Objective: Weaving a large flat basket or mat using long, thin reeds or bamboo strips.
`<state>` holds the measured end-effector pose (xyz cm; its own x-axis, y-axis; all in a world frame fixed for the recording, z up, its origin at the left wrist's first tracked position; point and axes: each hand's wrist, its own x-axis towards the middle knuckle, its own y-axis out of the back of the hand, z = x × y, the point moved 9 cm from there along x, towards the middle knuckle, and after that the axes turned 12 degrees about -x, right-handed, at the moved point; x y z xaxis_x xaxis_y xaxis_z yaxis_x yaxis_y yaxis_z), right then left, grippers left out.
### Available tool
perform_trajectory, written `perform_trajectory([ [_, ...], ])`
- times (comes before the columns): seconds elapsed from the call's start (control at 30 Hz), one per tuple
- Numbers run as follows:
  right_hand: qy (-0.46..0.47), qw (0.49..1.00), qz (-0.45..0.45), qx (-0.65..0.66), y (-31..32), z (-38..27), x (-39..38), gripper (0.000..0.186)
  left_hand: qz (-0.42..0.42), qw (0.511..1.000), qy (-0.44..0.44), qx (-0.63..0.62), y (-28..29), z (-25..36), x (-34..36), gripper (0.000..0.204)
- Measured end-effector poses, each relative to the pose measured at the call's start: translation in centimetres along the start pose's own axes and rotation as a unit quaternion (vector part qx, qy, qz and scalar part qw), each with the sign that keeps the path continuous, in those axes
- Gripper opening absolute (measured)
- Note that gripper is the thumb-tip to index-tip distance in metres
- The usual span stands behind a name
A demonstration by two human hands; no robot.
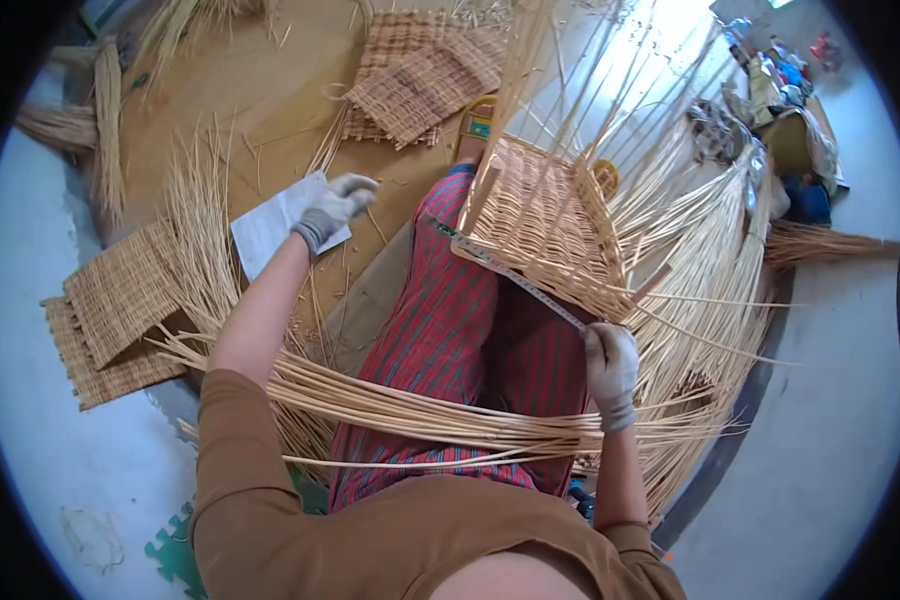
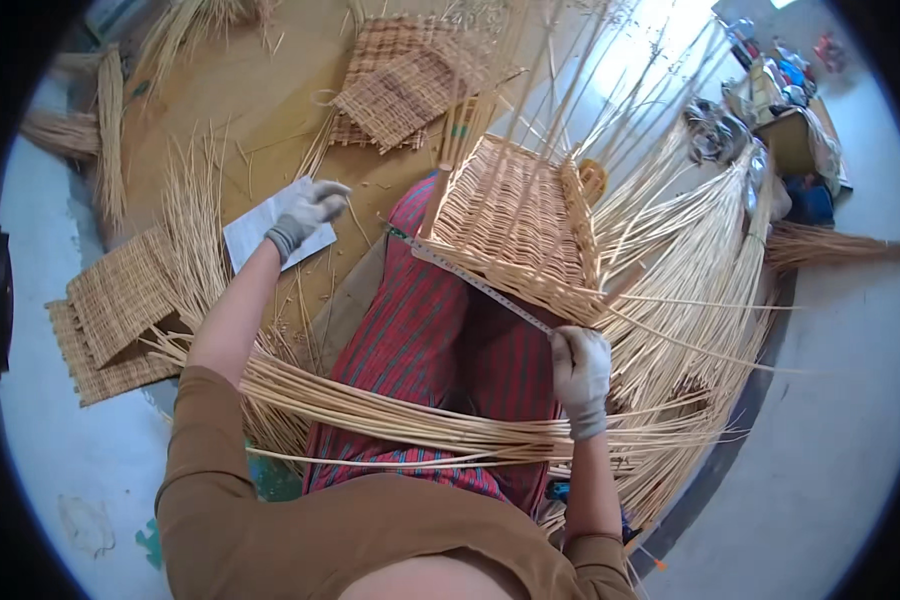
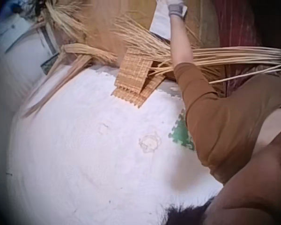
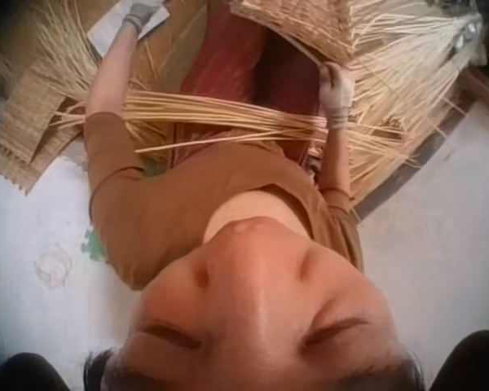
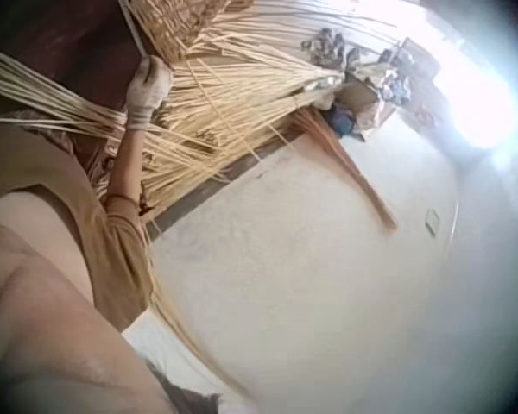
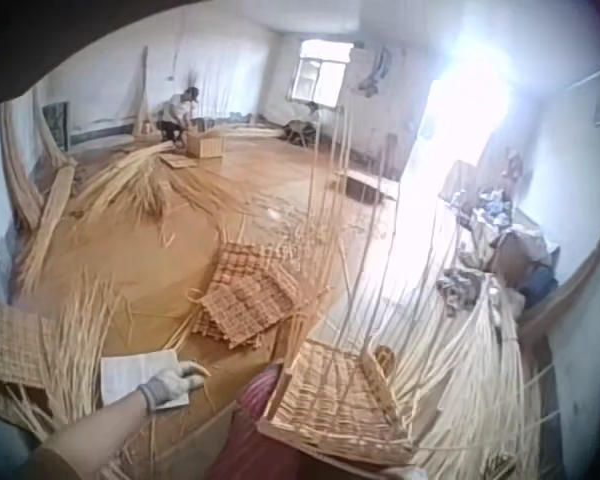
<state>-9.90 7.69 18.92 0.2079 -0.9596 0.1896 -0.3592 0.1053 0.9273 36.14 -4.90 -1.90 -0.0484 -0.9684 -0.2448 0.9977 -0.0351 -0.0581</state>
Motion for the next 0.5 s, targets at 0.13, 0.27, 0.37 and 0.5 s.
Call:
perform_trajectory([
  [0.13, 0.026, 0.996, 0.003, -0.082, 2.6, 2.3, -1.1, 0.012, -0.201, 0.977, -0.002, -0.075, -12.1, 7.6, -6.2, 0.043],
  [0.27, 0.022, 0.994, 0.021, -0.105, 3.4, 2.7, -1.5, 0.011, -0.150, 0.983, -0.029, -0.100, -15.5, 8.1, -9.2, 0.048],
  [0.37, 0.028, 0.993, 0.049, -0.107, 3.4, 2.6, -1.6, 0.011, 0.034, 0.989, -0.095, -0.106, -14.5, 7.8, -9.6, 0.031],
  [0.5, 0.021, 0.991, 0.040, -0.130, 2.6, 3.7, -1.2, 0.014, 0.149, 0.976, -0.123, -0.101, -13.8, 6.6, -9.6, 0.020],
])
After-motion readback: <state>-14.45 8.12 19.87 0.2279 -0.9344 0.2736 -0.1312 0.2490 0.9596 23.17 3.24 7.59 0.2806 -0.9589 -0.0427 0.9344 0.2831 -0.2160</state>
